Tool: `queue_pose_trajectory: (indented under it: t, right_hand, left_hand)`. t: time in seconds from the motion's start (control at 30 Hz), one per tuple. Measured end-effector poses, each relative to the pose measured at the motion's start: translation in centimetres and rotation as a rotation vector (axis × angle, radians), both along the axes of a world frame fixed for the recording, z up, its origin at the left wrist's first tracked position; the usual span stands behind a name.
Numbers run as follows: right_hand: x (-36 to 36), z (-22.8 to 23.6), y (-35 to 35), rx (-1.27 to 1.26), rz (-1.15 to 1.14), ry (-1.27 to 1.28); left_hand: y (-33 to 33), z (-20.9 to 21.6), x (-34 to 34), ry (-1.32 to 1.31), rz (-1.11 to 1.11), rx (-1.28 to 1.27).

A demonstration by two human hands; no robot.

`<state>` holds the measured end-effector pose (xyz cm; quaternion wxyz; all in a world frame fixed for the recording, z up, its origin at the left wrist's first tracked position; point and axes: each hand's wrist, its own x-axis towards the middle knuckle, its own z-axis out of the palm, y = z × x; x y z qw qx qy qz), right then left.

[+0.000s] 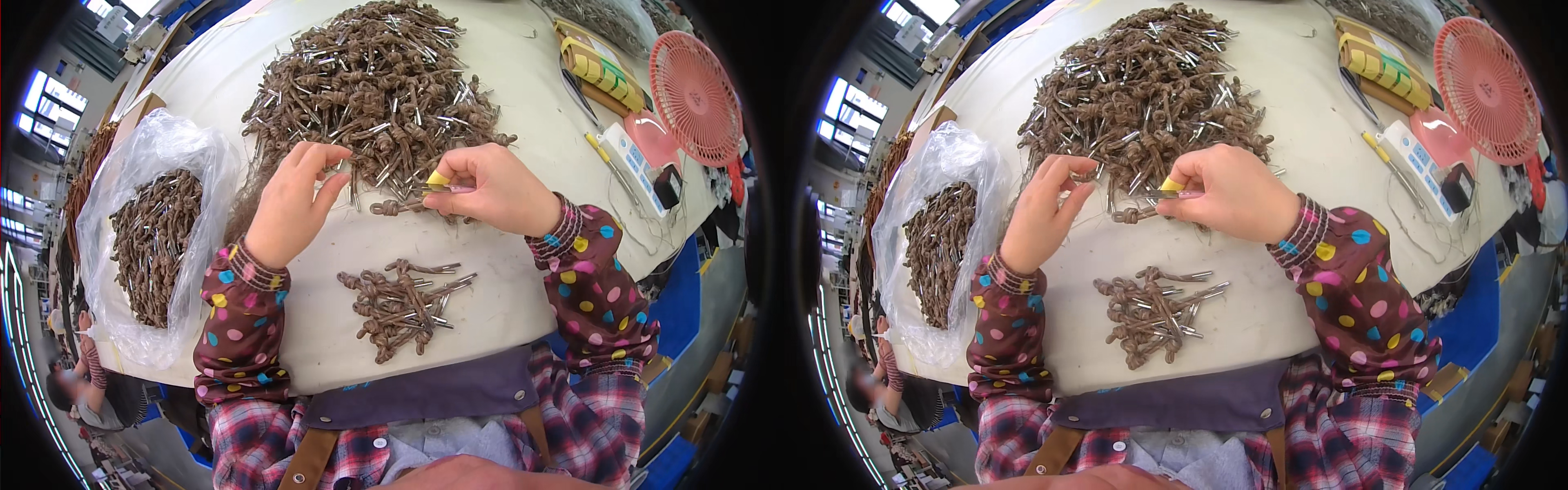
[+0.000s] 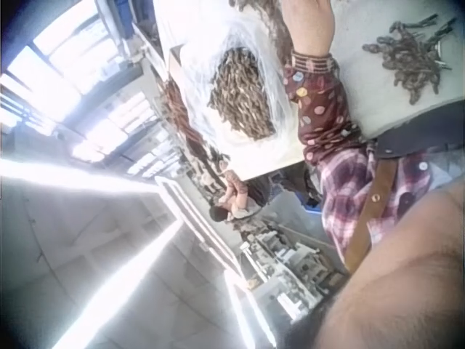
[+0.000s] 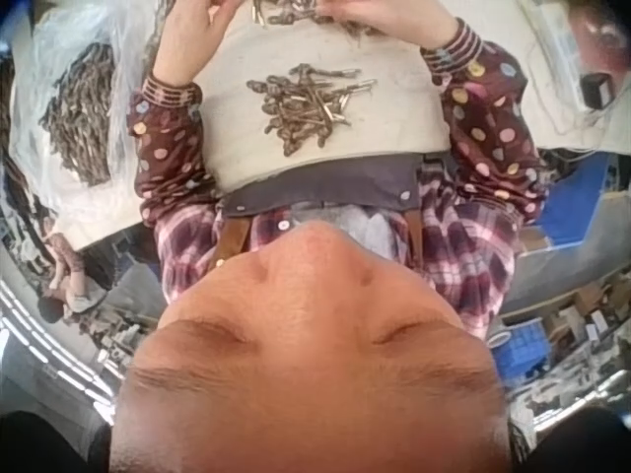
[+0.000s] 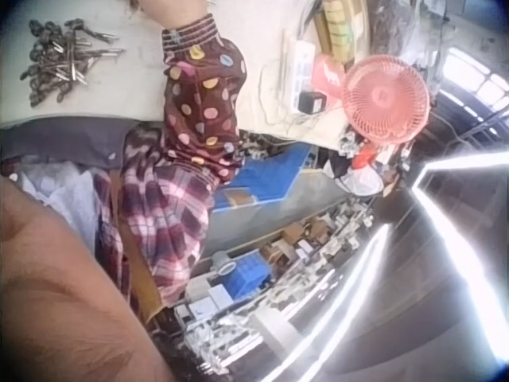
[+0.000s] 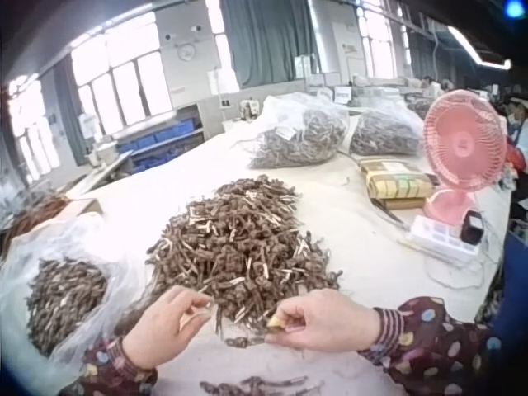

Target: Attaching metal clips to leather knots or tassels for finishing.

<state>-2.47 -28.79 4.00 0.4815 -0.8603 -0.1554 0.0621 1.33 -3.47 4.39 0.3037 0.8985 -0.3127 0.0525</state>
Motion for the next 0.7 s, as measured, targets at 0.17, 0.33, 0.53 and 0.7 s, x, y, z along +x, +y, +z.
queue_pose_trajectory:
  t: [0.17, 0.33, 0.53, 0.7]
  right_hand:
    - [0.8, 1.3, -0.2, -0.051, 0.266, 0.126]
    - [1.2, 2.2, -0.1, -0.126, 0.418, 0.070]
    - [1.5, 1.5, -0.1, -0.113, 0.479, 0.021]
    - [1.5, 1.5, -0.5, -0.071, 0.385, 0.065]
  left_hand:
    - [-0.4, 0.2, -0.8, 0.364, -0.370, -0.024]
    - [-0.7, -0.9, -0.2, 0.872, -0.546, 0.080]
    - [-0.8, -1.0, -0.2, 0.990, -0.441, -0.103]
    - [-1.5, -0.9, -1.1, 0.611, -0.390, -0.101]
